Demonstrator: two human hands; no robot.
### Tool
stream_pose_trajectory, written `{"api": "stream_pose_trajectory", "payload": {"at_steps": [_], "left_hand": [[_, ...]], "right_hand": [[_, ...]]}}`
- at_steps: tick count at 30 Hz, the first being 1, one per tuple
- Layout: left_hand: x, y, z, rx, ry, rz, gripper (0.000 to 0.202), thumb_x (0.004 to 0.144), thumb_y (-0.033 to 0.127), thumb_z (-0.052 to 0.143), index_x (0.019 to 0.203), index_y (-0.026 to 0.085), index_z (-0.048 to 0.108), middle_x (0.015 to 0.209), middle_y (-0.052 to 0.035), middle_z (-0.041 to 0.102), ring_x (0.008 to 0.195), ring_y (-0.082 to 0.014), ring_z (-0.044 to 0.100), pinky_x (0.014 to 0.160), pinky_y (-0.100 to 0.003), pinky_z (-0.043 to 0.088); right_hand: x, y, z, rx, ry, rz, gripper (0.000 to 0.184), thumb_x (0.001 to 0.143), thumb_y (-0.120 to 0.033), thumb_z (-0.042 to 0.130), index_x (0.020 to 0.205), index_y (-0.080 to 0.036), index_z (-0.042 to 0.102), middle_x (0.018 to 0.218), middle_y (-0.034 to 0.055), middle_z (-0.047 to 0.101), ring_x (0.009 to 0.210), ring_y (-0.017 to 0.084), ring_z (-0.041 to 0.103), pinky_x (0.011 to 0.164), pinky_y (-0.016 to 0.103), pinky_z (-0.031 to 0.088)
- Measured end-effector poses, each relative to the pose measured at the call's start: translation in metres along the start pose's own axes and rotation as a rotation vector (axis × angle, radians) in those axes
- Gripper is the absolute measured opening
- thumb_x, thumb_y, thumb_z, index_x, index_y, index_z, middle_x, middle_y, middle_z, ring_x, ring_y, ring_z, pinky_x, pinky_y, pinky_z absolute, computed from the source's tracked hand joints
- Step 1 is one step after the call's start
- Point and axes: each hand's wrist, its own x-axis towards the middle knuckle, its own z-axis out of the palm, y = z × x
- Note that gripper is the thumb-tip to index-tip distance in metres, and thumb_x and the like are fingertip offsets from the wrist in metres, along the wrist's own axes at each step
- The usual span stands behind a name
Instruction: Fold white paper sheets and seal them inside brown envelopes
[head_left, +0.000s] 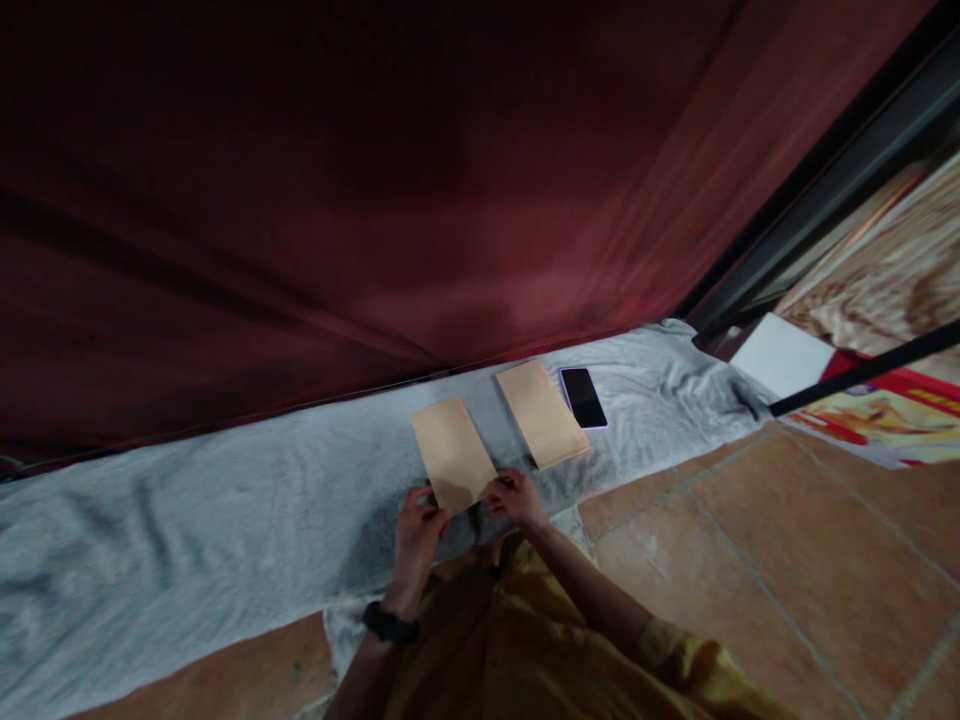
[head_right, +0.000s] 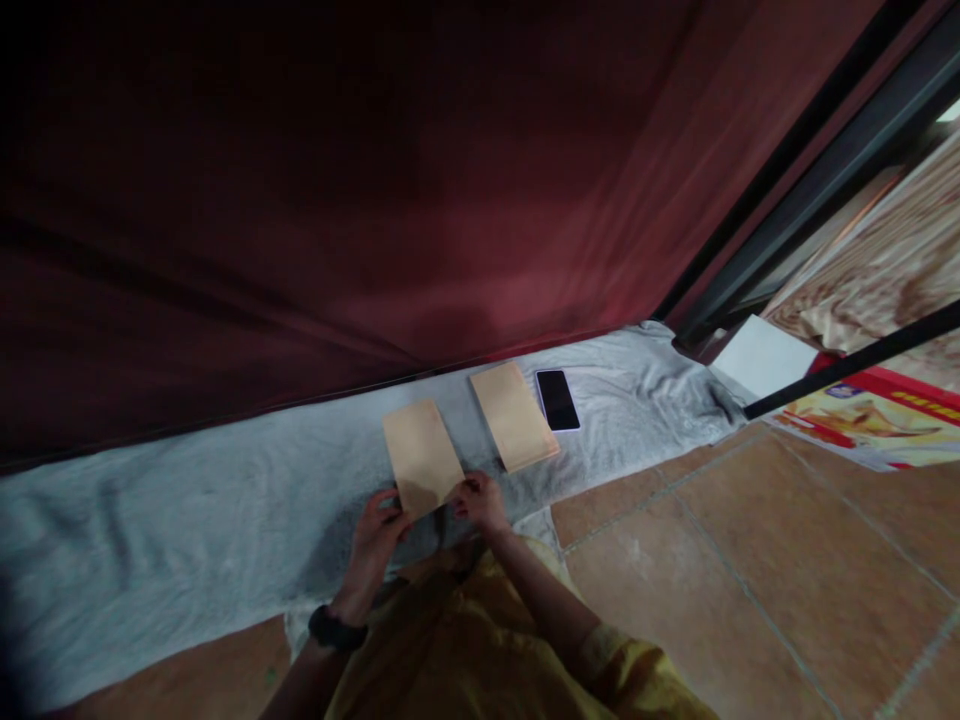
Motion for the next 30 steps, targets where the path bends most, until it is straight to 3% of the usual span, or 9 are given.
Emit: {"api": "stream_pose_trajectory", "payload": {"at_steps": [4,6,8,10,12,16,20,25,30], "left_hand": [[0.002,0.0,-0.001,0.137,0.012,0.002,0.054,0.063,0.021,0.064,0.117,0.017,0.056,0.058,0.0064,0.063,0.049,-0.0153,0.058,0.052,-0.025,0.041],[0.002,0.003,-0.001,0.201,0.027,-0.004,0.051,0.066,0.018,0.062,0.117,0.017,0.056,0.06,0.0057,0.064,0.051,-0.0154,0.059,0.053,-0.026,0.041],[0.001,0.006,-0.002,0.274,0.058,0.007,0.047,0.068,0.015,0.06,0.115,0.019,0.058,0.064,0.0045,0.065,0.055,-0.0158,0.061,0.057,-0.026,0.042],[0.0,0.009,-0.003,0.342,0.086,0.038,0.044,0.07,0.012,0.06,0.114,0.019,0.059,0.067,0.0027,0.067,0.061,-0.017,0.064,0.062,-0.027,0.043],[-0.001,0.011,-0.003,0.391,0.082,0.066,0.041,0.073,0.012,0.059,0.113,0.018,0.06,0.07,0.001,0.068,0.066,-0.0181,0.066,0.065,-0.027,0.045],[-0.006,0.009,-0.002,0.528,0.093,0.136,0.035,0.081,0.011,0.052,0.114,0.018,0.062,0.08,-0.0031,0.07,0.073,-0.0201,0.068,0.069,-0.03,0.049],[-0.017,-0.002,0.003,0.764,0.156,0.384,0.034,0.089,0.012,0.042,0.115,0.017,0.064,0.106,-0.011,0.069,0.096,-0.0236,0.068,0.084,-0.036,0.054],[-0.034,-0.029,0.013,0.952,-0.014,0.748,0.044,0.096,0.019,0.036,0.135,0.017,0.057,0.135,-0.0109,0.063,0.129,-0.0235,0.056,0.108,-0.041,0.048],[-0.04,-0.056,0.015,1.091,-0.01,0.843,0.053,0.099,0.036,0.04,0.147,0.013,0.047,0.146,-0.0147,0.055,0.139,-0.0278,0.047,0.112,-0.042,0.044]], "right_hand": [[-0.011,-0.01,-0.014,-0.327,0.026,-0.137,0.024,0.086,-0.028,0.064,0.109,-0.022,0.065,0.083,0.0061,0.071,0.078,0.024,0.068,0.077,0.036,0.054],[-0.018,-0.014,-0.015,-0.658,-0.003,-0.391,0.027,0.094,-0.027,0.054,0.119,-0.021,0.064,0.102,0.0115,0.071,0.097,0.026,0.067,0.089,0.038,0.051],[-0.025,-0.015,-0.01,-0.957,-0.131,-0.699,0.035,0.099,-0.026,0.045,0.13,-0.02,0.06,0.121,0.0135,0.068,0.113,0.027,0.062,0.101,0.041,0.047],[-0.032,-0.01,-0.004,-1.099,-0.282,-0.922,0.041,0.1,-0.027,0.045,0.14,-0.019,0.054,0.139,0.012,0.059,0.129,0.025,0.052,0.112,0.042,0.039],[-0.037,-0.002,-0.001,-1.165,-0.356,-1.023,0.047,0.1,-0.029,0.05,0.145,-0.018,0.048,0.15,0.0102,0.051,0.139,0.023,0.043,0.118,0.043,0.033],[-0.041,0.009,-0.007,-1.199,-0.372,-1.032,0.053,0.101,-0.033,0.053,0.151,-0.019,0.041,0.154,0.0101,0.045,0.142,0.022,0.04,0.12,0.044,0.031],[-0.041,0.011,-0.011,-1.204,-0.372,-1.053,0.055,0.101,-0.035,0.052,0.152,-0.018,0.039,0.156,0.0104,0.043,0.143,0.023,0.039,0.121,0.045,0.03],[-0.04,0.01,-0.011,-1.261,-0.371,-1.075,0.06,0.1,-0.029,0.052,0.155,-0.014,0.033,0.157,0.0124,0.04,0.144,0.022,0.037,0.121,0.044,0.031],[-0.04,0.013,-0.02,-1.288,-0.383,-1.073,0.061,0.101,-0.031,0.048,0.156,-0.011,0.029,0.159,0.0133,0.036,0.146,0.023,0.034,0.122,0.043,0.028]]}}
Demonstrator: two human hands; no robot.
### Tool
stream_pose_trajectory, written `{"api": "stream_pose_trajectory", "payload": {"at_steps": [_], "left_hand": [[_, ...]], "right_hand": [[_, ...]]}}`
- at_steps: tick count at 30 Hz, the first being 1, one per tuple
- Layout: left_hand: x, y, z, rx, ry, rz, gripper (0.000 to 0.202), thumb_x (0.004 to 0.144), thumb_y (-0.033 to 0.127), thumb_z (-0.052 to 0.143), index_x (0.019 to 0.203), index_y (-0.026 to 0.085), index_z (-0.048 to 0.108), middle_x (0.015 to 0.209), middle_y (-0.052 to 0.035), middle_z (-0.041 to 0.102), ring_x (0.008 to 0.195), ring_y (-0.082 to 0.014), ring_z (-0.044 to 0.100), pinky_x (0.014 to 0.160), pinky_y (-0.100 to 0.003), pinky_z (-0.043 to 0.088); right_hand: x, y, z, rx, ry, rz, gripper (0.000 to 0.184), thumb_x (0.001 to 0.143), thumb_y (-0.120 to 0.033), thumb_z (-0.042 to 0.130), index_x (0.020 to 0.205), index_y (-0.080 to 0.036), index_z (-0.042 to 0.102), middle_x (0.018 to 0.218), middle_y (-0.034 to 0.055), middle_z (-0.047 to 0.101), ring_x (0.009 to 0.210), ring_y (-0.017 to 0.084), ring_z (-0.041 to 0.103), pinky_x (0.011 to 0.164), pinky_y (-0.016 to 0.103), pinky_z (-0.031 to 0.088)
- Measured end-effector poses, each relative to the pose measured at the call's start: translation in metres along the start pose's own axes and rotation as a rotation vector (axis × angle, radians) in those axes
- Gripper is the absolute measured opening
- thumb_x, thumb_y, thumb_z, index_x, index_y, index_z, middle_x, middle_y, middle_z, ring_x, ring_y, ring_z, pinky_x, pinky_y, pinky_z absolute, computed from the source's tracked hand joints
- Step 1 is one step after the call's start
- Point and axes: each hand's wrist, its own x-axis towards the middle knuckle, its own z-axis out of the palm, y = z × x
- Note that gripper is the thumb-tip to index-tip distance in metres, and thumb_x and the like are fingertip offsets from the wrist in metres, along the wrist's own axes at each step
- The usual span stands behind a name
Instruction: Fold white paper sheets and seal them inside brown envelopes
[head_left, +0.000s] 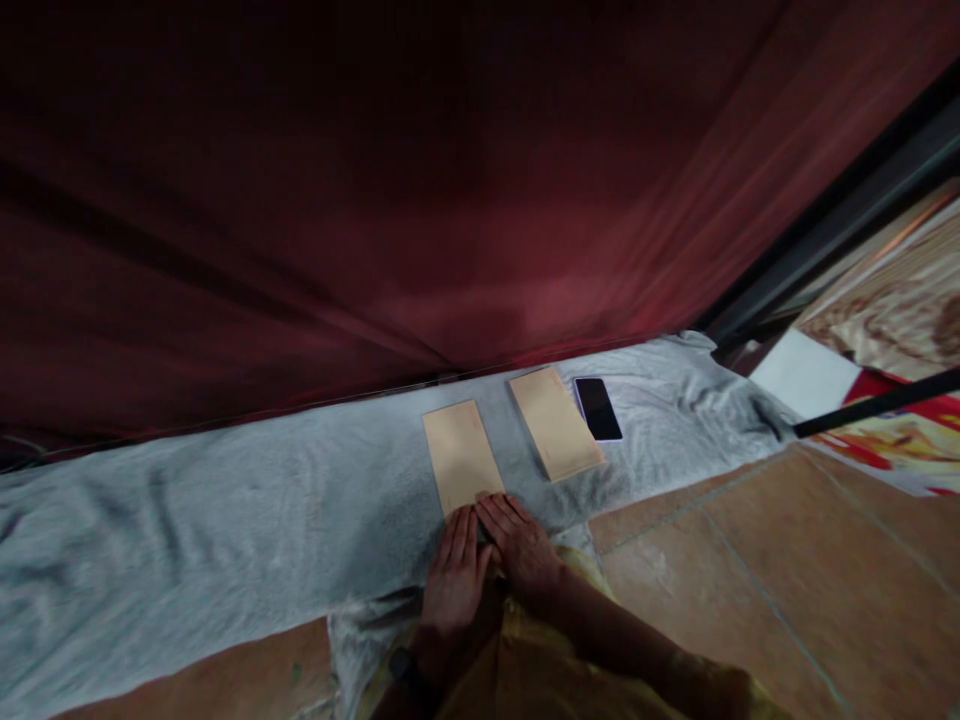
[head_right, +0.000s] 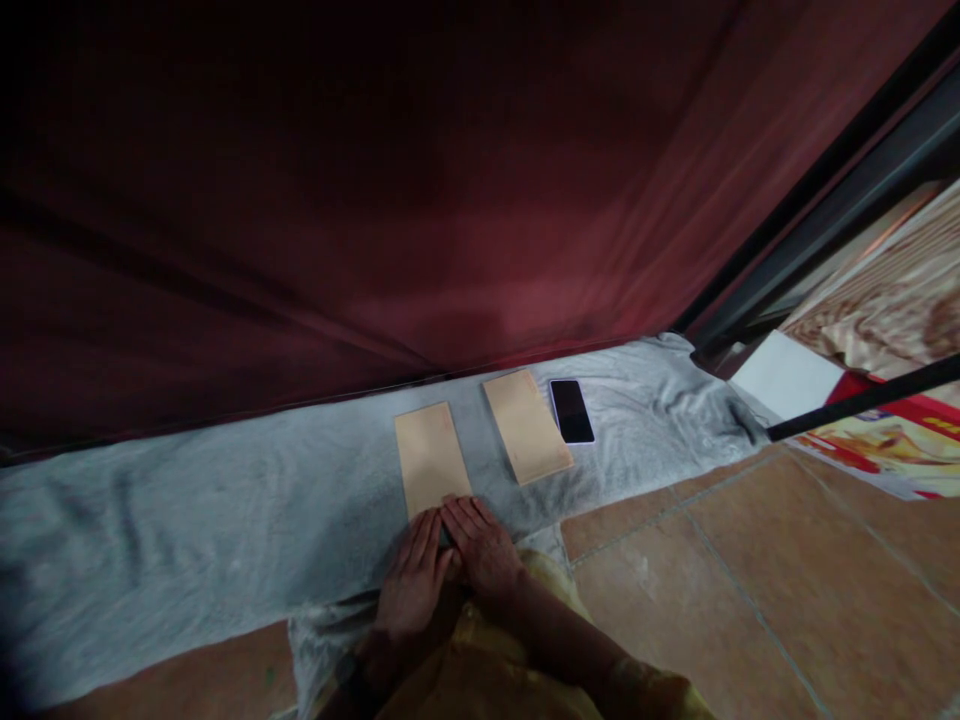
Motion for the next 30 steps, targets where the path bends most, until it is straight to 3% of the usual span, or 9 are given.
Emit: {"api": "stream_pose_trajectory", "payload": {"at_steps": [6,12,19,24,27,30], "left_hand": [[-0.007,-0.008,0.006,0.033,0.039,0.052,0.058,0.097,0.039,0.046,0.149,0.014,0.044,0.149,-0.0133,0.051,0.138,-0.0293,0.048,0.113,-0.042,0.042],[-0.002,-0.004,0.002,0.087,-0.004,0.067,0.057,0.095,0.038,0.049,0.148,0.017,0.047,0.149,-0.0129,0.052,0.138,-0.0312,0.048,0.11,-0.044,0.042],[0.007,0.002,0.001,0.217,-0.07,0.067,0.046,0.094,0.039,0.051,0.133,0.018,0.063,0.139,-0.0166,0.061,0.128,-0.0342,0.055,0.1,-0.047,0.045],[0.008,0.001,0.003,0.252,-0.012,0.079,0.051,0.096,0.038,0.049,0.146,0.026,0.05,0.14,-0.0116,0.061,0.125,-0.0311,0.056,0.097,-0.044,0.045],[0.009,0.002,-0.002,0.249,-0.011,0.077,0.059,0.096,0.034,0.05,0.153,0.027,0.037,0.141,-0.011,0.059,0.128,-0.0296,0.054,0.099,-0.042,0.043],[0.011,0.005,-0.009,0.223,-0.032,0.067,0.062,0.095,0.035,0.052,0.154,0.026,0.035,0.143,-0.0119,0.057,0.129,-0.0301,0.052,0.099,-0.042,0.044]], "right_hand": [[-0.014,0.017,-0.002,0.006,0.035,0.076,0.055,0.103,-0.031,0.043,0.155,-0.016,0.032,0.158,0.0108,0.039,0.146,0.022,0.034,0.121,0.047,0.03],[-0.016,0.023,-0.007,0.012,0.067,0.099,0.049,0.104,-0.028,0.042,0.151,-0.016,0.041,0.153,0.011,0.047,0.144,0.022,0.038,0.121,0.048,0.03],[0.05,0.025,-0.008,0.023,0.033,0.029,0.049,0.103,-0.033,0.044,0.15,-0.017,0.043,0.158,0.0084,0.041,0.146,0.023,0.034,0.122,0.045,0.027],[0.093,0.048,-0.004,-0.032,0.038,0.085,0.047,0.103,-0.032,0.046,0.147,-0.017,0.047,0.155,0.0102,0.045,0.143,0.022,0.04,0.121,0.043,0.028],[0.112,0.061,-0.001,-0.049,0.06,0.117,0.046,0.104,-0.031,0.044,0.147,-0.016,0.047,0.153,0.0107,0.047,0.142,0.022,0.041,0.121,0.043,0.028],[0.132,0.073,0.0,-0.058,0.073,0.162,0.045,0.105,-0.032,0.042,0.146,-0.015,0.049,0.152,0.0106,0.048,0.142,0.023,0.041,0.121,0.044,0.027]]}}
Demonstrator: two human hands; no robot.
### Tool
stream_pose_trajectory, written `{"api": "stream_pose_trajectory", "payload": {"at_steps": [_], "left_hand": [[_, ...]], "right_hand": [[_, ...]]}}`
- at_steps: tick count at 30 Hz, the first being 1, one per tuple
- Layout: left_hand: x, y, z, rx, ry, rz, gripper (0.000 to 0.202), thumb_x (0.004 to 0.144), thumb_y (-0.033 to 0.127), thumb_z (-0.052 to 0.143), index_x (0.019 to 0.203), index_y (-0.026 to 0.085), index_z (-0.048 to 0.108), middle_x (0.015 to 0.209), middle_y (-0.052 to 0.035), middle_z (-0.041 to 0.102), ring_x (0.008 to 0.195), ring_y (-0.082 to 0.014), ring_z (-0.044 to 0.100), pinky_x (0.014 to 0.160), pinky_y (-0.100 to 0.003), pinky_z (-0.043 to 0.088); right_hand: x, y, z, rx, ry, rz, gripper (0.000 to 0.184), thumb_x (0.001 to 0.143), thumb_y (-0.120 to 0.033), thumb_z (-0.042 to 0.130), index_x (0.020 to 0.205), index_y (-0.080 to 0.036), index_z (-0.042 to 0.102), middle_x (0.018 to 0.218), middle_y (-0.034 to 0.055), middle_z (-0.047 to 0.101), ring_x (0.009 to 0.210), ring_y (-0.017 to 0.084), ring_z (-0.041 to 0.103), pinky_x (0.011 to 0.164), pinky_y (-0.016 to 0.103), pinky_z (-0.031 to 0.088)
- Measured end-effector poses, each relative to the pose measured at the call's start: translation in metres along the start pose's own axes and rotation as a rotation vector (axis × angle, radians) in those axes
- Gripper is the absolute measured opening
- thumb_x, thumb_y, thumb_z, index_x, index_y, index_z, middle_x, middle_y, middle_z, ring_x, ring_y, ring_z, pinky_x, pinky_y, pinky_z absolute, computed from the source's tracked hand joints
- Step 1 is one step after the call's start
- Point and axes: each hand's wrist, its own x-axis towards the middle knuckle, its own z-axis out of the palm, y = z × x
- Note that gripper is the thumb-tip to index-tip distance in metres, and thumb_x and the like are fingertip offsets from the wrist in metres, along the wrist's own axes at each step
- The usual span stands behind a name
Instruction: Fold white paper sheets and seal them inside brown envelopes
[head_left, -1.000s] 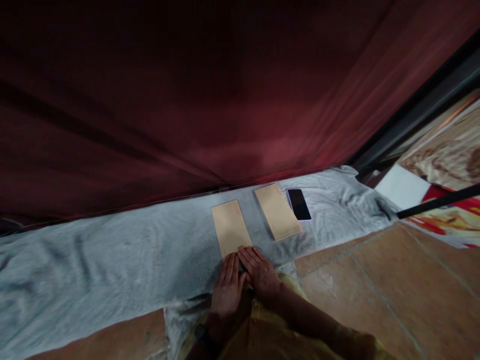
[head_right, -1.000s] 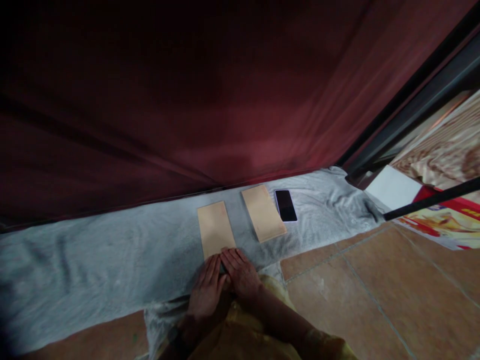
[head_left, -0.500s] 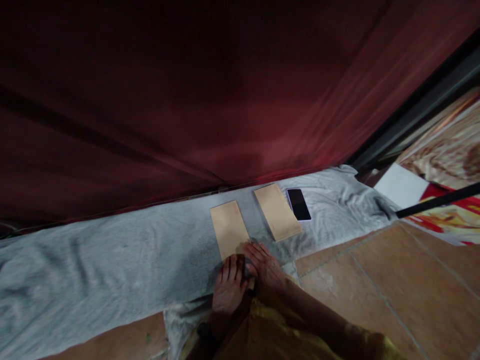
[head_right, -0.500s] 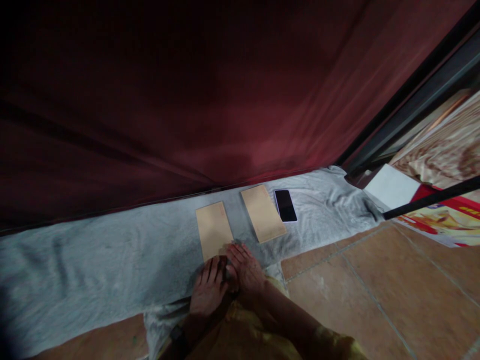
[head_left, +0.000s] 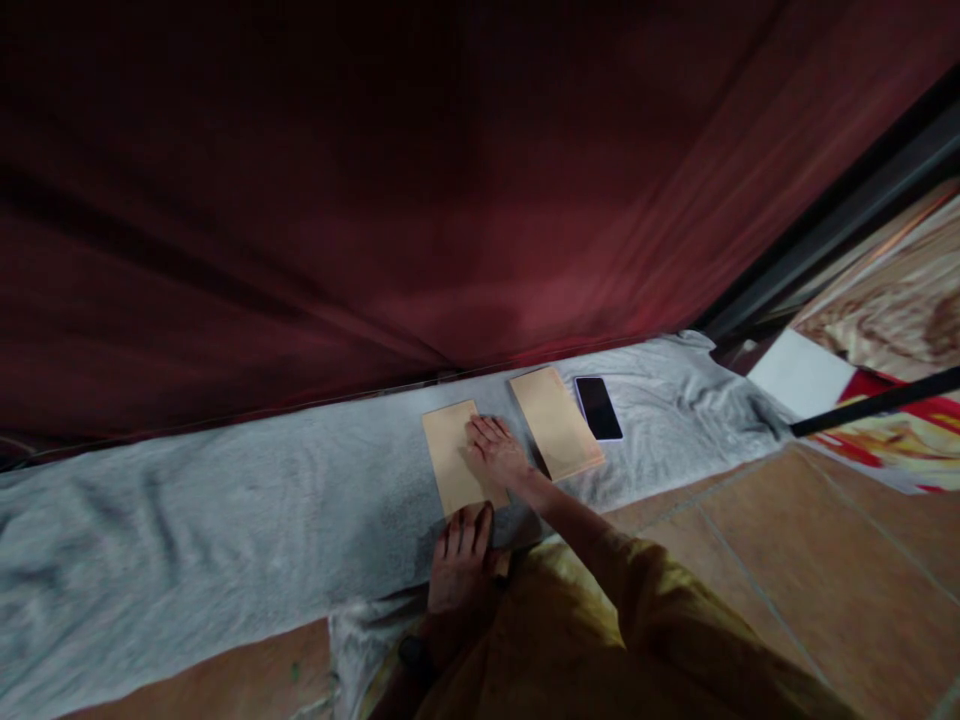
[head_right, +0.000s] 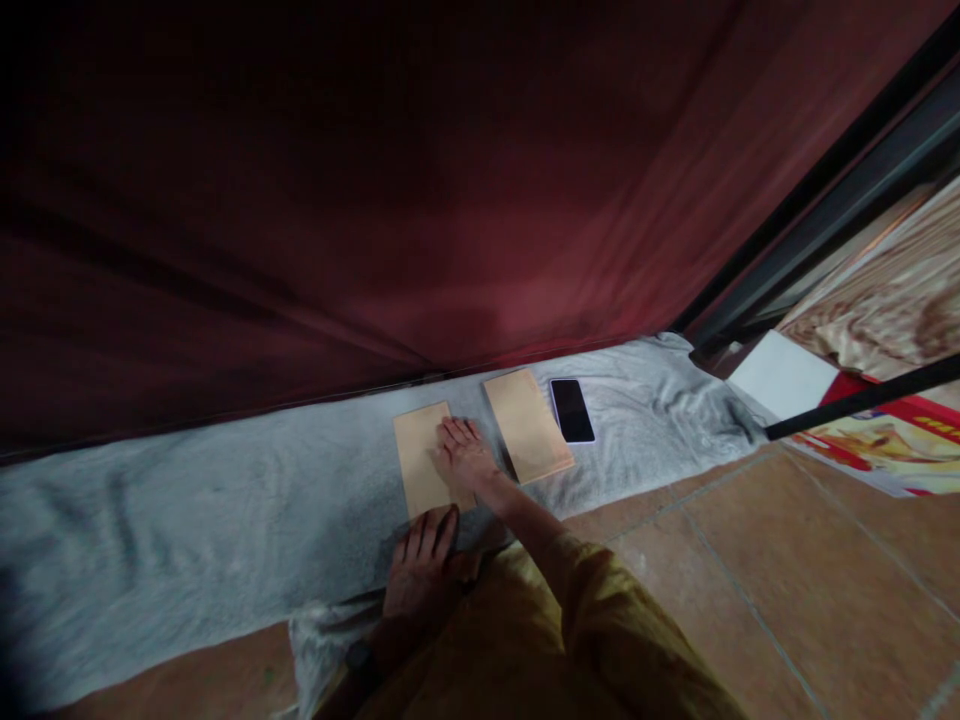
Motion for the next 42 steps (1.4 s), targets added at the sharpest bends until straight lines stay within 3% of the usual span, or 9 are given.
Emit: {"api": "stream_pose_trajectory", "payload": {"at_steps": [6,12,15,21,27,30,35,38,42], "left_hand": [[0.003,0.002,-0.005,-0.024,-0.028,-0.022,0.058,0.094,0.035,0.053,0.15,0.024,0.043,0.143,-0.0119,0.057,0.128,-0.0309,0.051,0.099,-0.044,0.043],[-0.001,-0.002,0.012,-0.01,-0.026,-0.007,0.041,0.095,0.04,0.05,0.13,0.024,0.065,0.135,-0.0138,0.064,0.122,-0.0324,0.058,0.094,-0.044,0.045],[-0.002,-0.003,0.015,-0.033,-0.02,-0.015,0.042,0.095,0.041,0.05,0.131,0.025,0.065,0.138,-0.0133,0.063,0.124,-0.0324,0.057,0.095,-0.045,0.044],[0.0,-0.001,0.002,-0.005,-0.026,0.011,0.055,0.095,0.031,0.048,0.15,0.025,0.043,0.156,-0.0087,0.043,0.133,-0.0296,0.049,0.102,-0.044,0.042],[0.0,0.002,-0.001,0.017,-0.004,0.011,0.061,0.092,0.03,0.054,0.151,0.023,0.041,0.158,-0.0095,0.04,0.135,-0.0307,0.046,0.105,-0.044,0.04],[-0.002,0.0,0.007,0.006,0.005,0.001,0.057,0.093,0.033,0.053,0.148,0.024,0.046,0.155,-0.0099,0.046,0.133,-0.0307,0.049,0.104,-0.044,0.04],[-0.007,-0.001,0.021,-0.022,-0.007,0.01,0.048,0.091,0.036,0.054,0.134,0.018,0.062,0.136,-0.0137,0.064,0.13,-0.0325,0.052,0.103,-0.046,0.04],[-0.009,-0.001,0.023,-0.021,0.013,0.013,0.053,0.09,0.03,0.051,0.141,0.018,0.056,0.144,-0.0123,0.058,0.135,-0.0313,0.048,0.106,-0.045,0.039],[-0.012,-0.007,0.019,-0.04,0.068,0.039,0.061,0.095,0.036,0.046,0.151,0.016,0.04,0.152,-0.0118,0.048,0.139,-0.0291,0.046,0.109,-0.042,0.038]], "right_hand": [[0.019,0.002,-0.001,-0.019,0.003,0.063,0.047,0.104,-0.031,0.042,0.147,-0.013,0.047,0.153,0.0129,0.047,0.143,0.025,0.039,0.12,0.047,0.027],[-0.039,-0.031,0.0,0.058,-0.014,-0.214,0.048,0.103,-0.033,0.046,0.148,-0.017,0.045,0.156,0.0098,0.043,0.146,0.021,0.034,0.122,0.043,0.027],[-0.05,-0.036,0.002,0.069,-0.042,-0.252,0.047,0.103,-0.033,0.048,0.147,-0.019,0.046,0.156,0.0096,0.042,0.146,0.022,0.035,0.122,0.043,0.027],[0.001,-0.017,0.005,0.024,-0.035,-0.085,0.043,0.104,-0.032,0.045,0.144,-0.017,0.049,0.154,0.0103,0.046,0.145,0.021,0.037,0.121,0.044,0.029],[0.037,-0.006,-0.004,0.003,-0.028,0.016,0.045,0.104,-0.03,0.043,0.146,-0.014,0.048,0.154,0.0119,0.045,0.144,0.022,0.038,0.122,0.045,0.026],[0.011,-0.016,-0.009,0.05,0.0,-0.018,0.046,0.104,-0.029,0.042,0.146,-0.013,0.048,0.154,0.0126,0.044,0.146,0.022,0.036,0.122,0.045,0.027],[-0.089,-0.046,-0.011,0.189,-0.037,-0.2,0.049,0.104,-0.035,0.042,0.149,-0.015,0.044,0.153,0.0094,0.047,0.145,0.019,0.036,0.123,0.04,0.029],[-0.133,-0.052,-0.013,0.16,-0.069,-0.157,0.059,0.103,-0.039,0.045,0.155,-0.014,0.032,0.155,0.0131,0.043,0.146,0.022,0.035,0.122,0.043,0.031],[-0.15,-0.048,-0.017,0.137,-0.05,-0.078,0.056,0.103,-0.034,0.044,0.155,-0.017,0.033,0.155,0.0125,0.044,0.145,0.023,0.037,0.121,0.048,0.031]]}}
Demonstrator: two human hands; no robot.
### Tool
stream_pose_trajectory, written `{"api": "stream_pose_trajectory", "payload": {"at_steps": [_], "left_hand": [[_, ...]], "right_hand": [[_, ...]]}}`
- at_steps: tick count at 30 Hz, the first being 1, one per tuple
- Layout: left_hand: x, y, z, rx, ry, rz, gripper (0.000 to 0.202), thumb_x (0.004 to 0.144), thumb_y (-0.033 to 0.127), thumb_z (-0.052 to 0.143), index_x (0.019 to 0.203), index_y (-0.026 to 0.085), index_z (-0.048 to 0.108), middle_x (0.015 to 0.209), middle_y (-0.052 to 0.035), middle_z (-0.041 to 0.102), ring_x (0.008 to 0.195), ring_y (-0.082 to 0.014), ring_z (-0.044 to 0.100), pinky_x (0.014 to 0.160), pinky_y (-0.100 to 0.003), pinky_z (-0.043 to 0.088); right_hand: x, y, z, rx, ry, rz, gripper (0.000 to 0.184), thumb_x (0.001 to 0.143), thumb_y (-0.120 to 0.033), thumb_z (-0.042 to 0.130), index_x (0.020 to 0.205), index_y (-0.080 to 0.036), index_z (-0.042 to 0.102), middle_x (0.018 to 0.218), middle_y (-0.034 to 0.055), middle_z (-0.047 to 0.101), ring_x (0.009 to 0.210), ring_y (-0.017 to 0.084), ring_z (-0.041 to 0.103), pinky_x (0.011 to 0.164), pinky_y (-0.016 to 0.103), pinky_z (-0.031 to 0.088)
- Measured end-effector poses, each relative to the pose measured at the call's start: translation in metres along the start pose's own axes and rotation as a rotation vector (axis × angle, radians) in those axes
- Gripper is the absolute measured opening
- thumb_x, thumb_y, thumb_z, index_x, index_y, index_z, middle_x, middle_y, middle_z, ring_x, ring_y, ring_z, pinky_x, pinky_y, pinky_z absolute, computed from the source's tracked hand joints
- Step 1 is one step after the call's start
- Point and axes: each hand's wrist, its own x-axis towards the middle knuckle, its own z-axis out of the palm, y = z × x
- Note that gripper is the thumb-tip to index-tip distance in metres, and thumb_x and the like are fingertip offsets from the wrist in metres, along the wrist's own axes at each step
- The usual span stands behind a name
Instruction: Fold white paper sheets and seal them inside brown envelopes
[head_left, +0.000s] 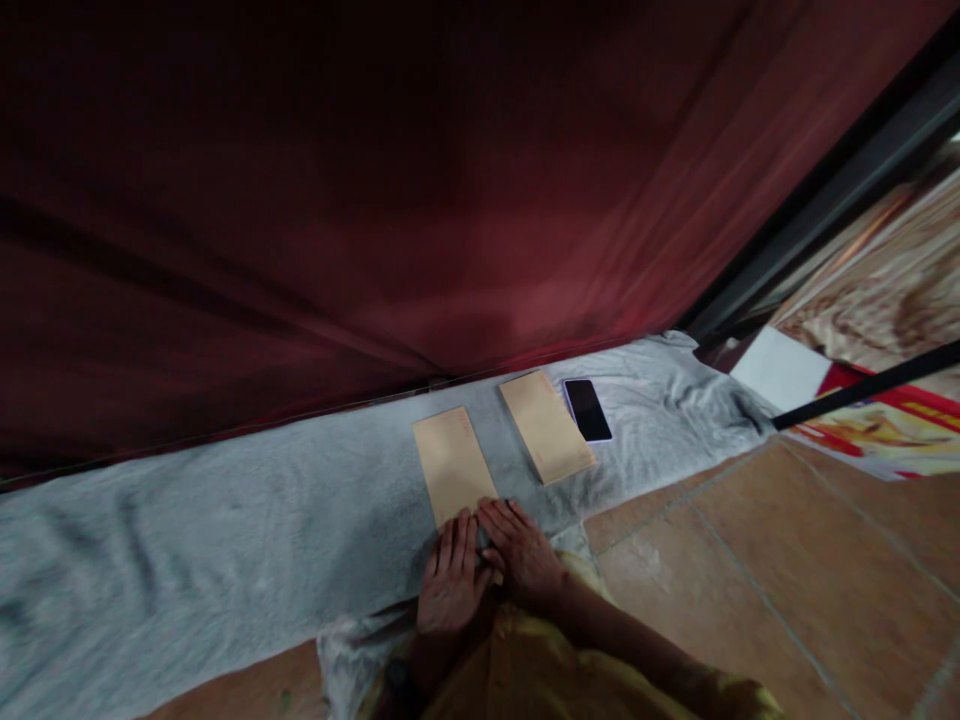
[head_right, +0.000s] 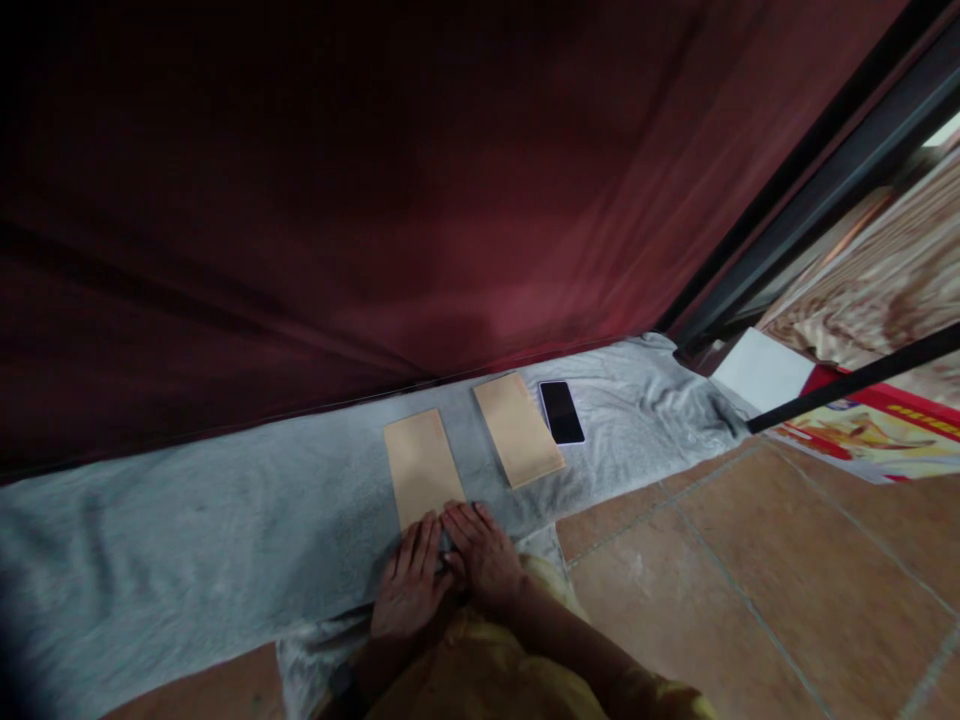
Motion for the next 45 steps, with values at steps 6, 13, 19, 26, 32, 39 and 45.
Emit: {"api": "stream_pose_trajectory", "payload": {"at_steps": [6,13,19,26,32,39,45], "left_hand": [[-0.016,-0.014,-0.008,-0.041,0.047,-0.029,0.068,0.098,0.047,0.043,0.155,0.012,0.031,0.15,-0.0169,0.05,0.135,-0.0305,0.051,0.111,-0.043,0.037],[-0.014,-0.006,-0.01,-0.058,0.019,-0.111,0.064,0.097,0.047,0.042,0.148,0.009,0.045,0.147,-0.0202,0.051,0.132,-0.0335,0.053,0.109,-0.046,0.04],[0.013,0.001,-0.034,-0.001,-0.043,-0.183,0.045,0.097,0.032,0.041,0.13,0.01,0.062,0.13,-0.0194,0.065,0.113,-0.0321,0.063,0.096,-0.046,0.048],[0.055,0.005,-0.065,-0.091,-0.138,-0.301,0.037,0.098,0.023,0.038,0.128,0.014,0.056,0.102,-0.0127,0.068,0.082,-0.0218,0.068,0.07,-0.032,0.052],[0.072,-0.009,-0.075,-0.826,0.108,-0.83,0.027,0.09,0.04,0.055,0.096,0.016,0.066,0.065,-0.0038,0.065,0.056,-0.019,0.064,0.054,-0.027,0.047],[0.072,0.022,-0.053,-1.817,0.326,-1.033,0.041,0.073,0.043,0.076,0.104,0.017,0.065,0.098,-0.0074,0.076,0.077,-0.0181,0.072,0.074,-0.033,0.059],[0.056,0.026,-0.035,-1.759,0.043,-1.105,0.031,0.082,0.05,0.065,0.092,0.021,0.067,0.094,-0.0087,0.077,0.079,-0.0218,0.074,0.071,-0.037,0.06]], "right_hand": [[-0.005,0.008,-0.004,0.012,0.014,0.083,0.049,0.102,-0.027,0.045,0.15,-0.018,0.043,0.153,0.0109,0.047,0.142,0.025,0.041,0.118,0.049,0.034],[0.031,0.005,-0.002,0.11,0.069,0.535,0.033,0.095,-0.021,0.051,0.126,-0.014,0.06,0.115,0.017,0.066,0.108,0.03,0.062,0.095,0.044,0.05],[0.057,0.011,-0.005,0.289,0.131,0.63,0.017,0.09,-0.017,0.053,0.102,-0.023,0.063,0.096,0.0092,0.069,0.095,0.026,0.067,0.086,0.037,0.054],[0.065,-0.017,-0.022,0.653,0.241,0.501,0.017,0.091,-0.028,0.049,0.102,-0.022,0.06,0.086,0.0,0.068,0.074,0.015,0.065,0.068,0.026,0.054],[0.062,-0.022,-0.026,1.027,0.37,0.542,0.03,0.092,-0.045,0.053,0.114,-0.025,0.06,0.097,0.0036,0.069,0.085,0.018,0.065,0.076,0.03,0.055],[0.055,-0.009,0.004,1.253,0.241,0.85,0.047,0.077,-0.065,0.063,0.087,-0.02,0.064,0.072,0.0028,0.069,0.064,0.018,0.066,0.052,0.027,0.053],[0.048,0.0,0.01,1.228,0.265,0.893,0.035,0.066,-0.053,0.073,0.074,-0.021,0.062,0.058,-0.0032,0.063,0.05,0.015,0.06,0.045,0.024,0.051]]}}
